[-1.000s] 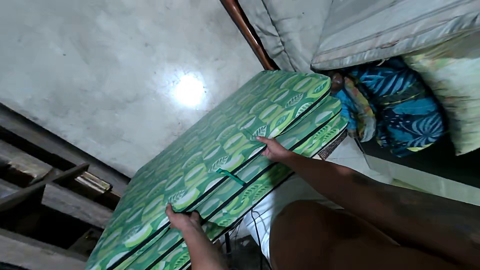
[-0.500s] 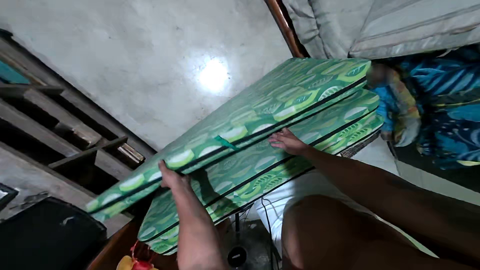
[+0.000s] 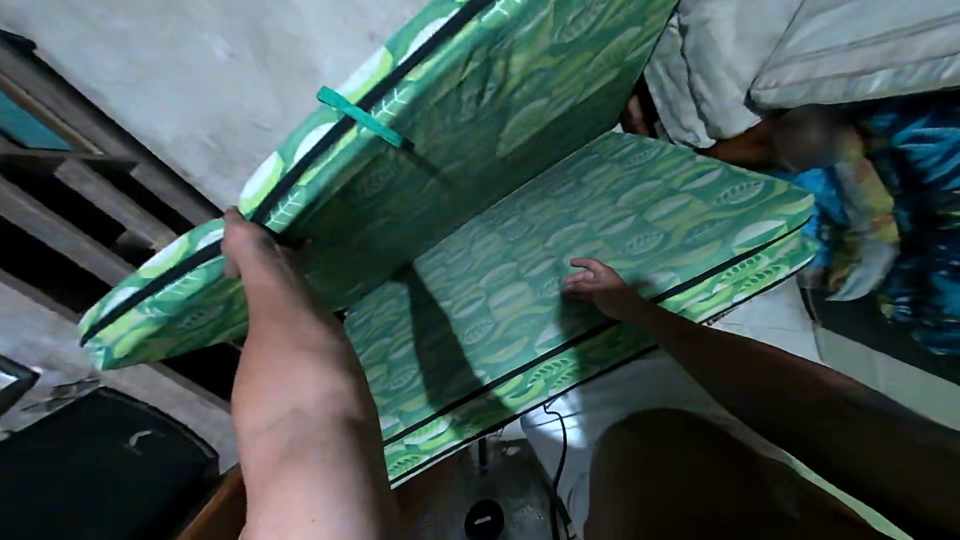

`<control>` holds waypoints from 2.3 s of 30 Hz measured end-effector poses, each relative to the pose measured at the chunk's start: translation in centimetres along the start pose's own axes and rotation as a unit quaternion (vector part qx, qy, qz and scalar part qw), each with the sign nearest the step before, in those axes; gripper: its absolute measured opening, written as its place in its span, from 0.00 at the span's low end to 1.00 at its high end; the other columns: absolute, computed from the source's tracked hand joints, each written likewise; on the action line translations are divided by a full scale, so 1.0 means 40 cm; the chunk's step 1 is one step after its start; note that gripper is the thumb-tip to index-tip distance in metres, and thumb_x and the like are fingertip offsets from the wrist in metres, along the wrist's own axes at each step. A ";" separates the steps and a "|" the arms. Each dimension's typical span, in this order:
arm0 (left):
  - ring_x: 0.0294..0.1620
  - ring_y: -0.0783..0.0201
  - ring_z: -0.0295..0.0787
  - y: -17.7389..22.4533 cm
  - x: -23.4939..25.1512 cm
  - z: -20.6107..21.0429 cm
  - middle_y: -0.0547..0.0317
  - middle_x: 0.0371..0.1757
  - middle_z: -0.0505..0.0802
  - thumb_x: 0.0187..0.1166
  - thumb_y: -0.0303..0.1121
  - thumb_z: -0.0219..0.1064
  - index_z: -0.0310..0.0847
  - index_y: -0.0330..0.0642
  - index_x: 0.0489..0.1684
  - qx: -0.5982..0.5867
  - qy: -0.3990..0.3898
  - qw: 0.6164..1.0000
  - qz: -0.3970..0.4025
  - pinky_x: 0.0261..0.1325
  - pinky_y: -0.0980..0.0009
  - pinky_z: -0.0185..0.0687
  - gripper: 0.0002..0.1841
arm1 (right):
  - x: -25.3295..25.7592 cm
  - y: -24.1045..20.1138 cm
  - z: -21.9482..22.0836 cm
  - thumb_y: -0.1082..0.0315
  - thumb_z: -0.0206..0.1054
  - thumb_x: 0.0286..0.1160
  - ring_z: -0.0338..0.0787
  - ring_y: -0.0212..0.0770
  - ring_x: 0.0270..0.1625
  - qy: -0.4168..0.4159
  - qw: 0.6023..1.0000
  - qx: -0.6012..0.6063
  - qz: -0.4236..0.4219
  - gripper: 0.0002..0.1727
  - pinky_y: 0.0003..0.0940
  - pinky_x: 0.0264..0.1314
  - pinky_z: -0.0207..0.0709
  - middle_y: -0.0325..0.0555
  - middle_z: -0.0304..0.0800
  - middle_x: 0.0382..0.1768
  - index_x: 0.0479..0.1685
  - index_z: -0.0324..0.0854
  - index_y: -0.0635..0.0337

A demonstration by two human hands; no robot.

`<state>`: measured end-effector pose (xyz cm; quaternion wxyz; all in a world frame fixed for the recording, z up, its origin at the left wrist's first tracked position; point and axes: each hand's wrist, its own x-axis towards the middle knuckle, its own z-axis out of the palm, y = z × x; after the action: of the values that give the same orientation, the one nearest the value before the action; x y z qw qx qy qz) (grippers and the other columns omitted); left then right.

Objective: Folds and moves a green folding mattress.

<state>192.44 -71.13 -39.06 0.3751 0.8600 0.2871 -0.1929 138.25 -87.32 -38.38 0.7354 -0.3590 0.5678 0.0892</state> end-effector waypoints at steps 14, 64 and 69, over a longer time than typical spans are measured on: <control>0.77 0.39 0.75 0.050 0.035 0.039 0.36 0.78 0.77 0.73 0.68 0.62 0.68 0.38 0.81 0.050 0.037 0.998 0.031 0.68 0.35 0.79 0.46 | -0.008 -0.070 0.043 0.74 0.66 0.82 0.93 0.44 0.53 0.043 0.997 0.020 0.053 0.30 0.42 0.59 0.89 0.54 0.89 0.56 0.83 0.64 0.62; 0.56 0.52 0.87 -0.380 -0.449 -0.002 0.46 0.55 0.86 0.76 0.38 0.56 0.71 0.41 0.64 -0.426 -0.112 0.897 -0.030 0.54 0.42 0.86 0.19 | -0.125 -0.088 0.021 0.60 0.69 0.77 0.85 0.50 0.71 -0.030 0.894 -0.425 -0.137 0.23 0.49 0.76 0.78 0.52 0.82 0.72 0.71 0.83 0.55; 0.58 0.53 0.86 -0.505 -0.475 -0.043 0.50 0.57 0.87 0.77 0.44 0.57 0.72 0.45 0.63 -0.428 -0.138 0.890 -0.072 0.55 0.41 0.85 0.20 | -0.193 -0.210 -0.310 0.50 0.66 0.82 0.71 0.65 0.84 0.252 0.827 -0.492 -0.104 0.29 0.68 0.85 0.61 0.63 0.74 0.81 0.76 0.81 0.58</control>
<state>165.28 -65.29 -38.35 0.7281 0.5574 0.3482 -0.1946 130.61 -99.10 -29.07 0.2974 -0.7401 0.5737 0.1860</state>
